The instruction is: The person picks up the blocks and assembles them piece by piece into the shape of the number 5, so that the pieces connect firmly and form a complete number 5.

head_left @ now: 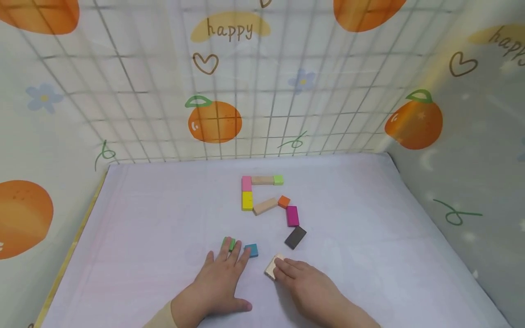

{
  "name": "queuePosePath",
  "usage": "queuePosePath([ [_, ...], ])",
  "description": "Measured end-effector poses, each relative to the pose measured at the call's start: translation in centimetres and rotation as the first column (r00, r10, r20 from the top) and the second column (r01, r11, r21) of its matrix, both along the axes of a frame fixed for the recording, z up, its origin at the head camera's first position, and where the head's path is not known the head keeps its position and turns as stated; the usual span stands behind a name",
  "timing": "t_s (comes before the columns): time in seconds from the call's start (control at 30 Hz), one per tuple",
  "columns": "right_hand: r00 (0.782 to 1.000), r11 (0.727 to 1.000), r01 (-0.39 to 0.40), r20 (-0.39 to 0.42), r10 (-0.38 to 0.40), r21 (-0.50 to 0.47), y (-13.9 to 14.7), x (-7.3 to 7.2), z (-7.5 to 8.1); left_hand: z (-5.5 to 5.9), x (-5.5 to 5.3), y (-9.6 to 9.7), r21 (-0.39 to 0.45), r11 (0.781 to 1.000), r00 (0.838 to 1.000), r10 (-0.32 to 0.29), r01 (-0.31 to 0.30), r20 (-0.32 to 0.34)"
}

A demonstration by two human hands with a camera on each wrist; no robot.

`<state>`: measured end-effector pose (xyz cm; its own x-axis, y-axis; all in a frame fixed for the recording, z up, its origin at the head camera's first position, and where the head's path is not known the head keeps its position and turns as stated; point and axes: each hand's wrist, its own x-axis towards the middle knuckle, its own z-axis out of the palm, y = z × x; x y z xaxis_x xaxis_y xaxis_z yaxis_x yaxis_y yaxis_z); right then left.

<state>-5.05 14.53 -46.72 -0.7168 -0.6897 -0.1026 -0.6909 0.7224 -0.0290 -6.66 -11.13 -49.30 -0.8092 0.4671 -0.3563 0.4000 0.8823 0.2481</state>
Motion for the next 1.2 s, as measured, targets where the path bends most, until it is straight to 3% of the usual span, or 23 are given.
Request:
queuePosePath([
  [0.13,0.995,0.998,0.064,-0.077,-0.063,0.011,0.1,0.3,-0.3,0.1,0.0,0.1,0.003,1.000,1.000,0.002,-0.002,-0.001],
  [0.57,0.983,0.985,0.150,-0.116,-0.140,0.087,-0.9,0.8,-0.6,-0.4,0.0,-0.3,-0.001,1.000,1.000,0.004,-0.004,-0.007],
  [0.83,0.979,0.983,0.166,-0.136,-0.154,0.080,-0.9,0.8,-0.5,-0.2,-0.1,0.0,-0.004,1.000,1.000,-0.003,0.003,-0.011],
  [1.2,0.963,0.987,0.142,-0.242,-0.121,0.071,-0.7,0.9,-0.7,0.0,0.0,-0.1,-0.003,1.000,1.000,-0.013,0.013,-0.024],
])
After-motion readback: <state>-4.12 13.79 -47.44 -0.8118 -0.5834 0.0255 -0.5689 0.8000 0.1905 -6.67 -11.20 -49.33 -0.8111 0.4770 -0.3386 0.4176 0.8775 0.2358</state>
